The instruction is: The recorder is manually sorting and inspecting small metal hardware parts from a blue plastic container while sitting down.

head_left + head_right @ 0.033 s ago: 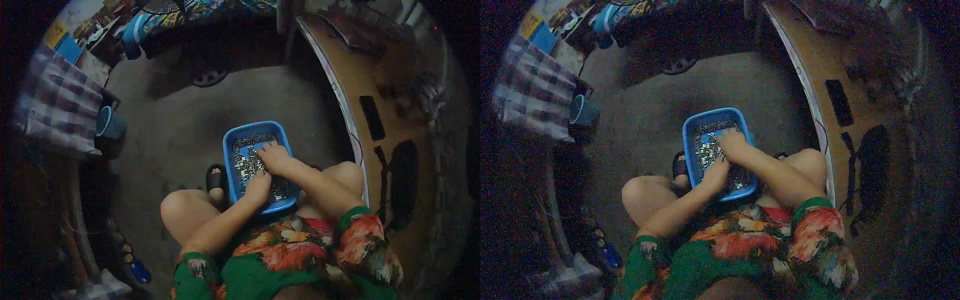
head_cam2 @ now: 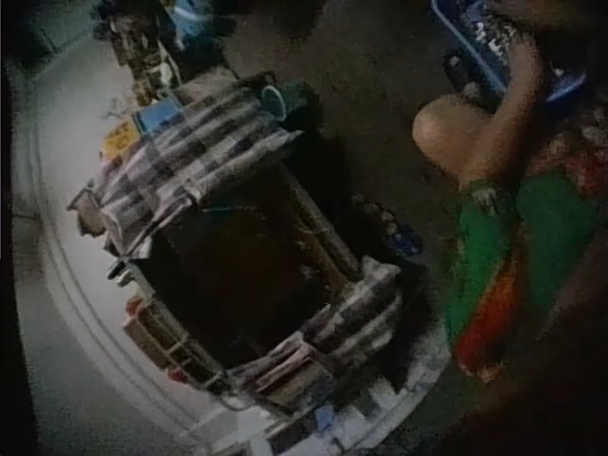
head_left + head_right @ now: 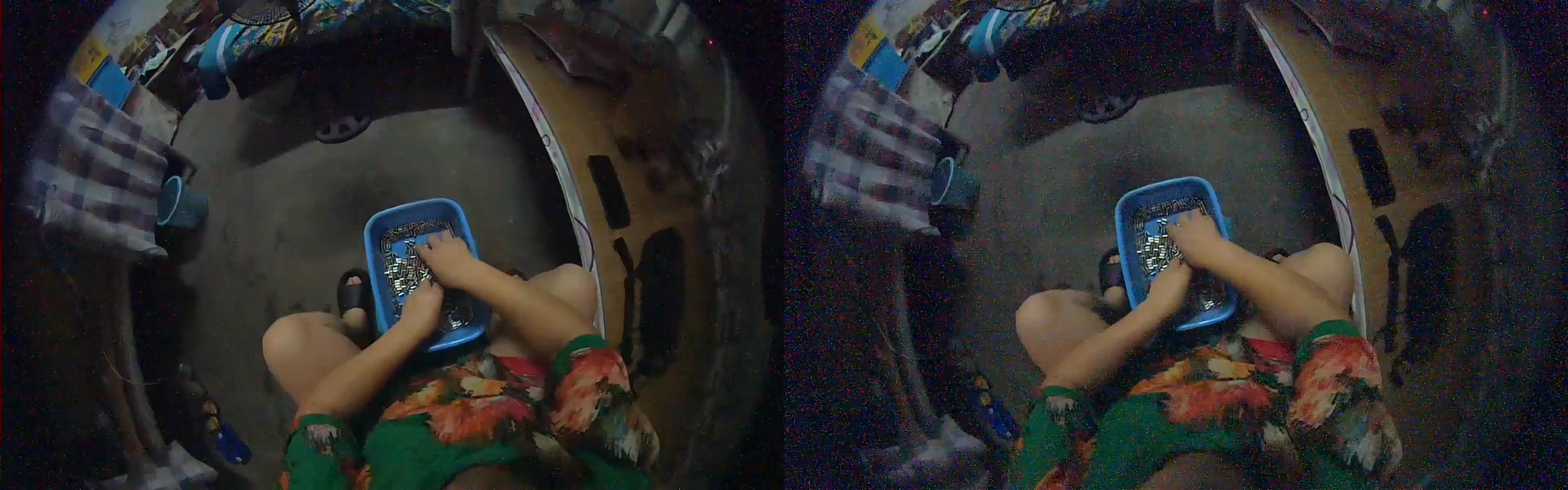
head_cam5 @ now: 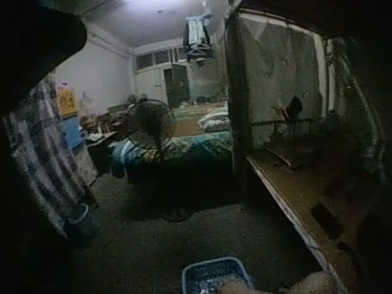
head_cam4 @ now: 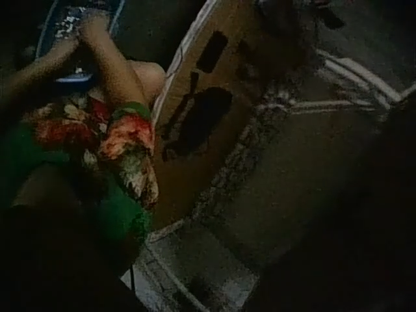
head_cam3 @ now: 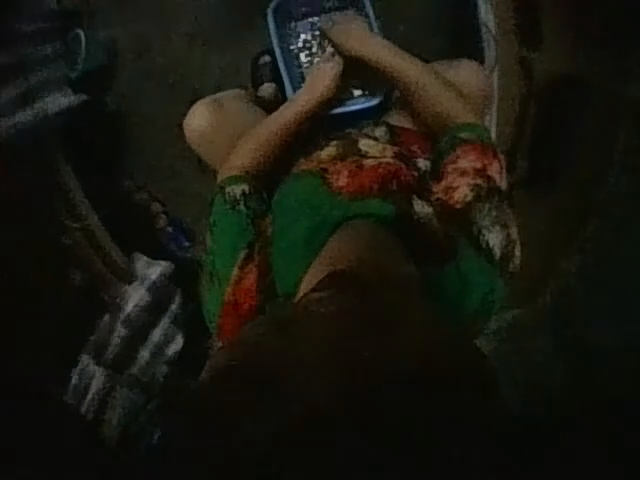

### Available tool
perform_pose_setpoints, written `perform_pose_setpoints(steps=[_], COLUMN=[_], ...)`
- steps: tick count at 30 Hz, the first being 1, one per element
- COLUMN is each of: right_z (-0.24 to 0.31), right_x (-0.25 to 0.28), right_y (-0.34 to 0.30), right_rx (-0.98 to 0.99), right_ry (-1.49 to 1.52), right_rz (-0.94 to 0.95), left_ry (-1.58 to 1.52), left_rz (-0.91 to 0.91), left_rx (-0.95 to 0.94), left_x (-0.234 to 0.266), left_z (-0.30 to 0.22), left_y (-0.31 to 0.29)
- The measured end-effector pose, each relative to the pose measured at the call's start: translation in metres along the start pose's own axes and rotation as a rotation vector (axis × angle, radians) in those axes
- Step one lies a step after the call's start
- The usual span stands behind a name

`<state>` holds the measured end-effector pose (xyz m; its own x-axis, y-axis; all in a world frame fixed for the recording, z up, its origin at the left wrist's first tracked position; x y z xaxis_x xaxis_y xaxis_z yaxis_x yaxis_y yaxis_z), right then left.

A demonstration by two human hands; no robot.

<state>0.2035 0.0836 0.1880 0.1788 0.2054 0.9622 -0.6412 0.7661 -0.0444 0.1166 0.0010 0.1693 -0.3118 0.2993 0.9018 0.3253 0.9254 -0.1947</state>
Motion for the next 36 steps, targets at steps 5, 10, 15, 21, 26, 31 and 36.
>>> perform_pose_setpoints(steps=[5, 10, 15, 21, 26, 31, 36], right_z=[-0.002, 0.007, 0.012, -0.011, 0.0, 0.005, 0.0], right_x=[-0.004, -0.021, -0.019, -0.001, 0.038, 0.047, 0.041], right_y=[0.001, -0.009, -0.022, -0.011, -0.016, -0.022, -0.027], right_rx=[0.103, 0.244, 0.048, -0.308, -0.474, -0.579, -0.548], right_ry=[0.086, 0.076, 0.163, 1.351, 1.918, 2.014, 2.079], right_rz=[0.039, 0.248, 0.326, 0.444, 0.506, 0.484, 0.481], left_ry=[-0.097, -0.376, -0.962, -1.65, -1.798, -1.708, -1.85], left_rz=[0.135, 0.135, 0.198, 0.052, 0.067, 0.054, 0.104], left_rx=[-0.002, 0.029, 0.271, 0.509, 0.469, 0.456, 0.486], left_x=[0.016, 0.059, 0.117, 0.109, 0.099, 0.083, 0.085], left_z=[-0.002, 0.003, 0.009, 0.035, 0.038, 0.037, 0.026], left_y=[-0.01, -0.025, -0.014, -0.012, -0.012, -0.018, -0.017])
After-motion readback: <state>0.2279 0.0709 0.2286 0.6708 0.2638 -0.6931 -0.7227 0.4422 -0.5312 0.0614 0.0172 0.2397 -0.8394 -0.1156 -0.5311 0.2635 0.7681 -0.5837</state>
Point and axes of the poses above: each hand's wrist, its own y-axis towards the middle knuckle, its own x-axis out of the back of the hand, z = x × y, the point moved 2 cm from there along y, towards the middle knuckle, and after that the axes turned 4 degrees about y, right-handed, at the moved point
